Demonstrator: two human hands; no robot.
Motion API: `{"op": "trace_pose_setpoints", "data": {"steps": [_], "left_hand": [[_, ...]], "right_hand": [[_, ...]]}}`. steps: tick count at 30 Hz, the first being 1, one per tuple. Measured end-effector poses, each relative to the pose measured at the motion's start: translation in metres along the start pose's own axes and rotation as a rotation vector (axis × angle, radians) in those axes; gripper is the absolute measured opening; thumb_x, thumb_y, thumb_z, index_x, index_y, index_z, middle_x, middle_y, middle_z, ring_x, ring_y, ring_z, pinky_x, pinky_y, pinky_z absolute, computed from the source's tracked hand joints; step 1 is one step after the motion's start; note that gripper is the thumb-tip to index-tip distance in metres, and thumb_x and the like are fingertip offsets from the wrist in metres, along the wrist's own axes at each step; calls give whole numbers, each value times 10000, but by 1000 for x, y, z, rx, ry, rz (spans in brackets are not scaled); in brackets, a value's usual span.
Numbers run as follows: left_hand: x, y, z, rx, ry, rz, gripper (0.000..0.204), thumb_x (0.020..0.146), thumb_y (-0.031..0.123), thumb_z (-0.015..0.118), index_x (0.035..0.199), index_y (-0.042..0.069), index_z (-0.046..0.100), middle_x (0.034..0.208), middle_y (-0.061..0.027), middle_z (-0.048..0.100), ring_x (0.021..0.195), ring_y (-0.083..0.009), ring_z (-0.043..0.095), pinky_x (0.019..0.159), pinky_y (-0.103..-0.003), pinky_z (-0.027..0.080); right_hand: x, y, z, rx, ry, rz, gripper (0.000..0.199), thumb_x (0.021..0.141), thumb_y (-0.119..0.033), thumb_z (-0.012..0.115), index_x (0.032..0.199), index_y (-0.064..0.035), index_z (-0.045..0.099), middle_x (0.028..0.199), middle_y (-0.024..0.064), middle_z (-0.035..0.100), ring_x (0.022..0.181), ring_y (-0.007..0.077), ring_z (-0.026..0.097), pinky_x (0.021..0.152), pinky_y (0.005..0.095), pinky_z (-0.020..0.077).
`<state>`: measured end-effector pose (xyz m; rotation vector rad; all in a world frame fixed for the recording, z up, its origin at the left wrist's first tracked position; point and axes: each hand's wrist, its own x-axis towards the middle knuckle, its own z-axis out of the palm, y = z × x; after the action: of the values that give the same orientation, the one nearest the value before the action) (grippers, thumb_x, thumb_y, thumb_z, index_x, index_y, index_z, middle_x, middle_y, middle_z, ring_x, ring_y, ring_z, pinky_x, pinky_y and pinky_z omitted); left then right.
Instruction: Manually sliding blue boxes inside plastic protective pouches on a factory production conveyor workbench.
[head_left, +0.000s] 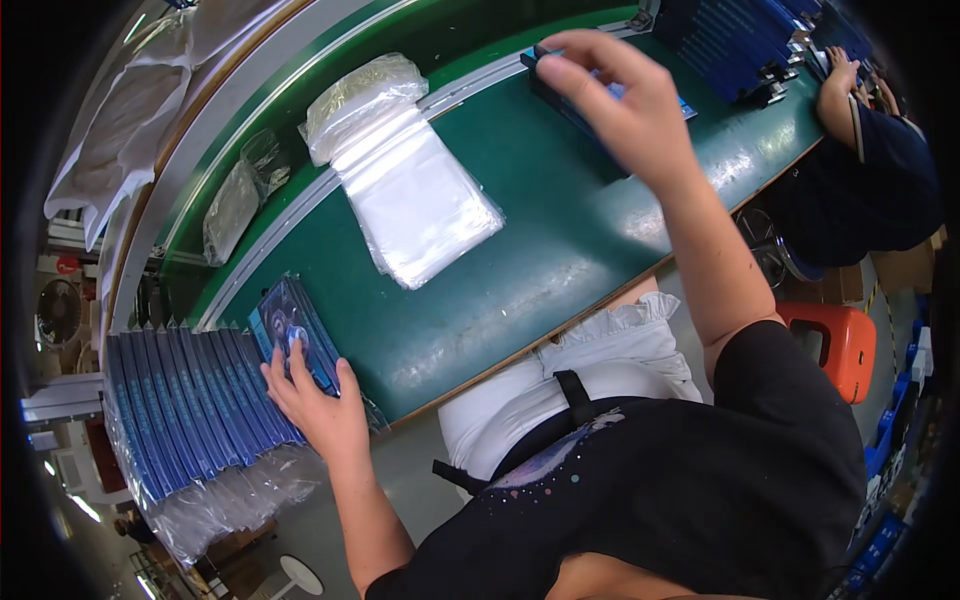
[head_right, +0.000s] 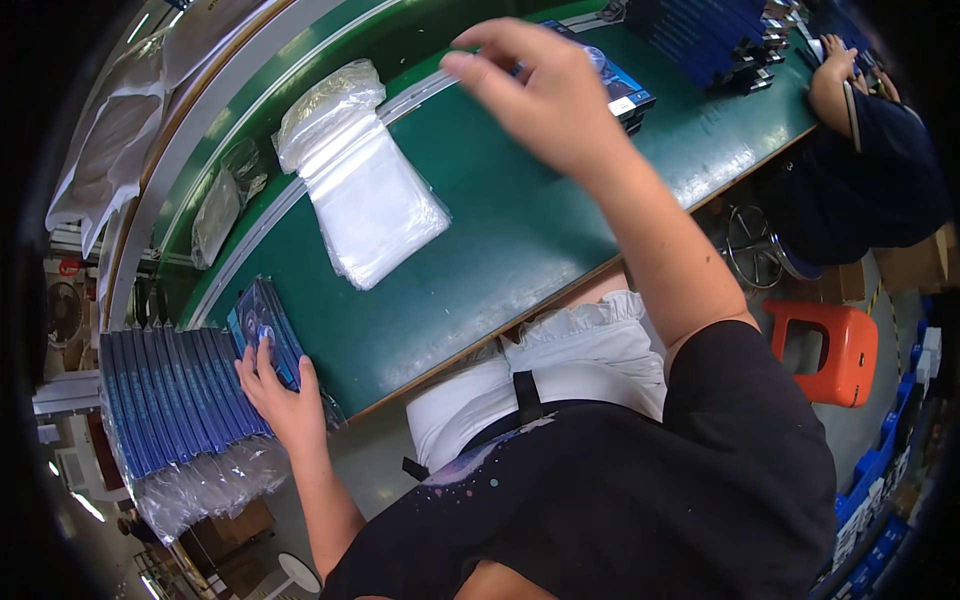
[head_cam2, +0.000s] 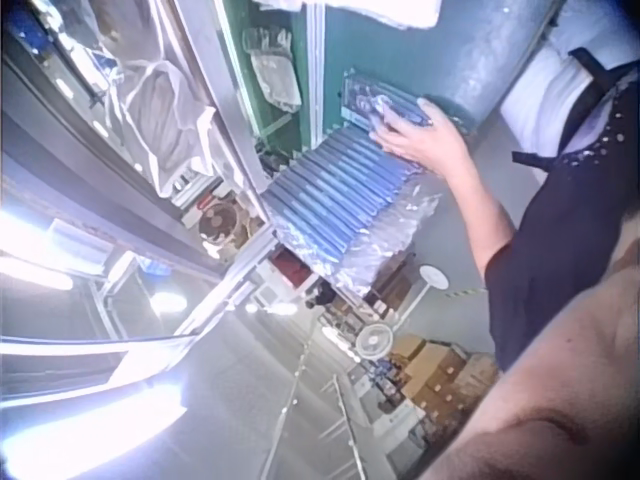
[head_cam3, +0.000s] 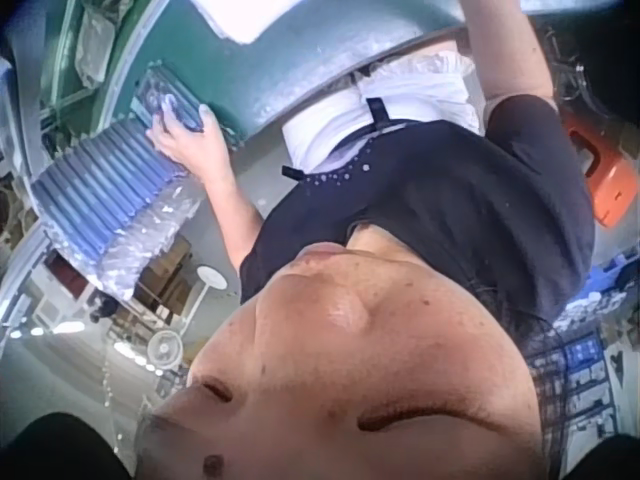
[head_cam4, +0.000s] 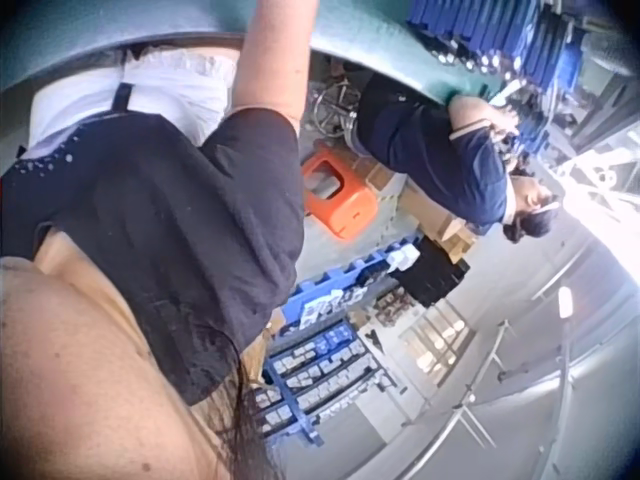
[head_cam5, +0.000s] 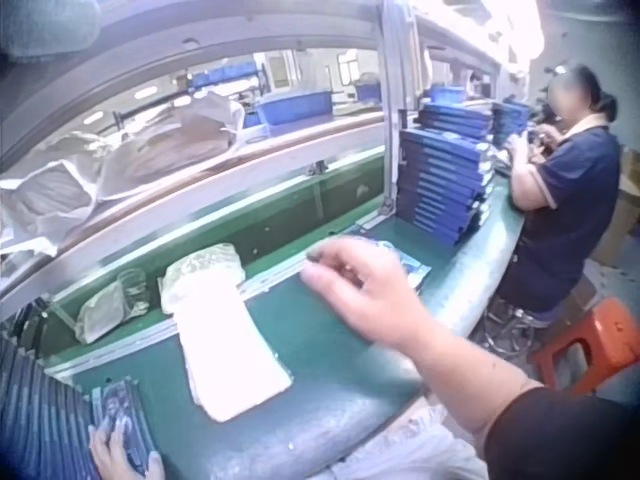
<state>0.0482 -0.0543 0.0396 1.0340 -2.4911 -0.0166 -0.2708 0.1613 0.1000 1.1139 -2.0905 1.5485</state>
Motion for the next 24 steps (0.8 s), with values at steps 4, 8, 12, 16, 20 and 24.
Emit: {"op": "trace_pose_setpoints", "data": {"steps": [4,8,12,16,20,24], "left_hand": [[22,52,-7,-107,38,233,502,808,125,674,1273,17,518,1394,-175,426,1350,-384,323,1103,-486,251],[45,86,11,-298,-82,457,315,826,87,650,1139,51,633,1250,-138,556,1252,-343,454,1073,-448,303],[62,90,36,-238,-104,575,248,824,40,626,1065,72,671,1132,-105,592,1086,-293,545,968,-426,384],[65,93,39,-349,-117,542,246,813,-17,604,1042,43,669,964,-118,561,916,-283,548,837,-391,436],[61,97,37,-418,-81,515,256,811,-42,594,1056,10,647,931,-137,516,882,-297,530,805,-360,448],[63,93,41,-516,-79,503,268,809,-55,594,1070,-1,626,953,-151,523,880,-312,546,777,-371,466]], "right_hand": [[25,56,-20,-800,72,94,852,659,-648,721,1272,-78,561,1204,209,553,1134,357,527,946,447,419],[25,68,-10,-928,-197,403,912,618,-645,735,1313,-90,531,1176,230,547,1145,374,514,940,475,414],[8,53,-5,-593,139,68,823,610,-532,789,1262,-86,556,1125,220,528,1074,371,504,929,438,407],[-13,8,-1,192,69,189,753,734,-545,723,1255,-36,530,1076,177,538,983,263,554,863,338,454],[-34,-8,10,998,-287,835,580,885,-594,544,1038,-36,576,775,68,600,659,66,557,484,200,450],[-61,-10,30,1283,-545,923,370,941,-378,578,1054,-28,607,883,27,628,698,69,565,628,210,491]]}}
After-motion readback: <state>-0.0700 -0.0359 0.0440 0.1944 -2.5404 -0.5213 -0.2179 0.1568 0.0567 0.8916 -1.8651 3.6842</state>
